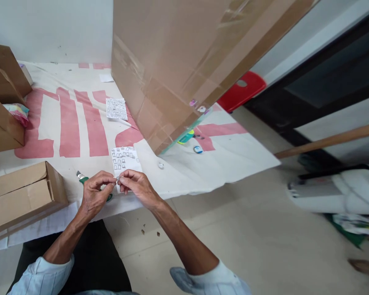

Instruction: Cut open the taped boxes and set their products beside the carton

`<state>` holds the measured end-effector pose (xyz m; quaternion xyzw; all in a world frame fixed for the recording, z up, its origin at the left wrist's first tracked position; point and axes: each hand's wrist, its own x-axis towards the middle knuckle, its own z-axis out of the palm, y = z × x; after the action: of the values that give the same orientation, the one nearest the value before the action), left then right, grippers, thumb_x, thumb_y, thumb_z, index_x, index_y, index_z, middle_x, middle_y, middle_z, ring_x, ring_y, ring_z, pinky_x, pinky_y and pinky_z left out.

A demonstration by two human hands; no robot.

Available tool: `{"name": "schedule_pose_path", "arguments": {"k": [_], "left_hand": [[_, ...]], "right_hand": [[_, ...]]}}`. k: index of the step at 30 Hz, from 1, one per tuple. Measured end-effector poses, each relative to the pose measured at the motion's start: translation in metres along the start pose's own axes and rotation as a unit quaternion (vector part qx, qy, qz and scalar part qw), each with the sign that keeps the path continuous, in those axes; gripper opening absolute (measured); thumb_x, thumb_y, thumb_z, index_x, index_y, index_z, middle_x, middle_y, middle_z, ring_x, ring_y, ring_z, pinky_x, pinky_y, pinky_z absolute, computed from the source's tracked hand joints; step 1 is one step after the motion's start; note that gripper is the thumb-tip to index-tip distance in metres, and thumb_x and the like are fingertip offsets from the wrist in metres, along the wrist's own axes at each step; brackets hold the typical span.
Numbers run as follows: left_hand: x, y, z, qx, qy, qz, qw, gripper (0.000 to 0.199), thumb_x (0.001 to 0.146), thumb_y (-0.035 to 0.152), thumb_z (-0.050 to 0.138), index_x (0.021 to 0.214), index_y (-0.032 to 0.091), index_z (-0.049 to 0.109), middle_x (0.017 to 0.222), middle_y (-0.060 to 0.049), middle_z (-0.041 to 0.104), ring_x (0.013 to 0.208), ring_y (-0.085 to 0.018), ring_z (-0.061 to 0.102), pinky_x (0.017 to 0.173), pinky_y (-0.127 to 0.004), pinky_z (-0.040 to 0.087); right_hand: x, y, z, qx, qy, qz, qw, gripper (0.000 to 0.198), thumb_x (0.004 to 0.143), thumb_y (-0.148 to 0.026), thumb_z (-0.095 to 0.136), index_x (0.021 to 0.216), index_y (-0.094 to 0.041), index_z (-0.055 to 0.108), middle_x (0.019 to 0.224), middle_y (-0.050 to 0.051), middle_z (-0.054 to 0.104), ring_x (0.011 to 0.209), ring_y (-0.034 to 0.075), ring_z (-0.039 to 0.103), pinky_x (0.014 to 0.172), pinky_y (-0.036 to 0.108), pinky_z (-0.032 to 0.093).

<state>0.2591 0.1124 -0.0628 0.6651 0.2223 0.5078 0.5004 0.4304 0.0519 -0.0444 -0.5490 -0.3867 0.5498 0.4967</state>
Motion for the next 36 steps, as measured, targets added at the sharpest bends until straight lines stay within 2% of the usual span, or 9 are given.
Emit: {"name": "schedule_pose_path", "arguments": {"k": [4,10,14,23,27,30,33,36], "left_hand": [[-0.003,-0.001,0.004,0.015,-0.011,0.027,0.999,0.025,0.086,0.002,0.065,0.090,0.021,0.081,0.084,-0.003,0.076,0.074,-0.013,0.072,0.069,-0.024,0.057],[-0.004,-0.005,0.011,0.024,-0.016,0.015,0.999,0.021,0.089,0.007,0.066,0.088,0.022,0.081,0.081,-0.004,0.077,0.072,-0.014,0.072,0.070,-0.026,0.058],[0.000,-0.007,0.010,0.022,-0.006,-0.017,1.000,0.020,0.088,0.009,0.066,0.085,0.022,0.081,0.082,-0.003,0.077,0.074,-0.015,0.071,0.071,-0.026,0.056],[0.005,-0.007,0.003,0.013,-0.033,-0.104,0.994,0.021,0.083,0.007,0.065,0.082,0.020,0.081,0.081,-0.003,0.076,0.070,-0.014,0.068,0.067,-0.025,0.054],[0.003,-0.008,0.002,0.018,-0.040,-0.113,0.993,0.021,0.081,0.006,0.064,0.079,0.019,0.080,0.079,-0.003,0.076,0.069,-0.014,0.068,0.067,-0.025,0.054],[-0.003,-0.011,0.001,0.017,-0.033,-0.118,0.992,0.021,0.080,0.006,0.063,0.078,0.020,0.080,0.079,-0.003,0.076,0.069,-0.014,0.068,0.067,-0.026,0.055],[-0.007,-0.013,0.000,0.017,-0.023,-0.115,0.993,0.021,0.080,0.007,0.064,0.080,0.020,0.080,0.079,-0.004,0.076,0.069,-0.014,0.068,0.068,-0.027,0.055],[-0.008,-0.014,-0.001,0.011,-0.020,-0.111,0.994,0.019,0.081,0.009,0.065,0.080,0.020,0.080,0.080,-0.004,0.076,0.069,-0.015,0.068,0.067,-0.027,0.055]], "right_hand": [[-0.002,0.013,0.000,0.029,0.014,-0.001,0.999,0.042,0.081,-0.061,0.083,0.085,-0.021,0.070,0.066,-0.001,0.067,0.061,0.014,0.059,0.063,0.030,0.049],[0.003,-0.001,-0.013,-0.099,0.016,-0.050,0.994,0.033,0.086,-0.053,0.077,0.083,-0.021,0.070,0.069,-0.001,0.065,0.065,0.015,0.057,0.066,0.031,0.050],[0.015,-0.018,-0.019,-0.173,-0.005,-0.074,0.982,0.024,0.085,-0.046,0.074,0.081,-0.022,0.069,0.072,-0.001,0.064,0.068,0.015,0.057,0.067,0.030,0.049],[0.030,-0.033,-0.030,-0.238,-0.091,-0.059,0.965,0.021,0.086,-0.040,0.070,0.080,-0.020,0.071,0.069,-0.001,0.063,0.066,0.015,0.056,0.067,0.030,0.045],[0.040,-0.034,-0.044,-0.268,-0.030,-0.078,0.960,0.020,0.086,-0.041,0.068,0.080,-0.022,0.069,0.070,-0.001,0.064,0.067,0.016,0.056,0.067,0.030,0.045],[0.054,-0.032,-0.061,-0.349,0.018,-0.100,0.932,0.020,0.087,-0.040,0.066,0.078,-0.021,0.068,0.071,0.000,0.066,0.069,0.017,0.057,0.069,0.031,0.044],[0.067,-0.030,-0.073,-0.478,0.009,-0.100,0.873,0.016,0.090,-0.029,0.061,0.078,-0.021,0.069,0.077,0.002,0.071,0.073,0.018,0.060,0.071,0.031,0.042],[0.077,-0.030,-0.070,-0.578,-0.021,-0.087,0.811,0.018,0.093,-0.021,0.057,0.083,-0.020,0.073,0.090,0.006,0.078,0.082,0.020,0.065,0.075,0.030,0.041]]}}
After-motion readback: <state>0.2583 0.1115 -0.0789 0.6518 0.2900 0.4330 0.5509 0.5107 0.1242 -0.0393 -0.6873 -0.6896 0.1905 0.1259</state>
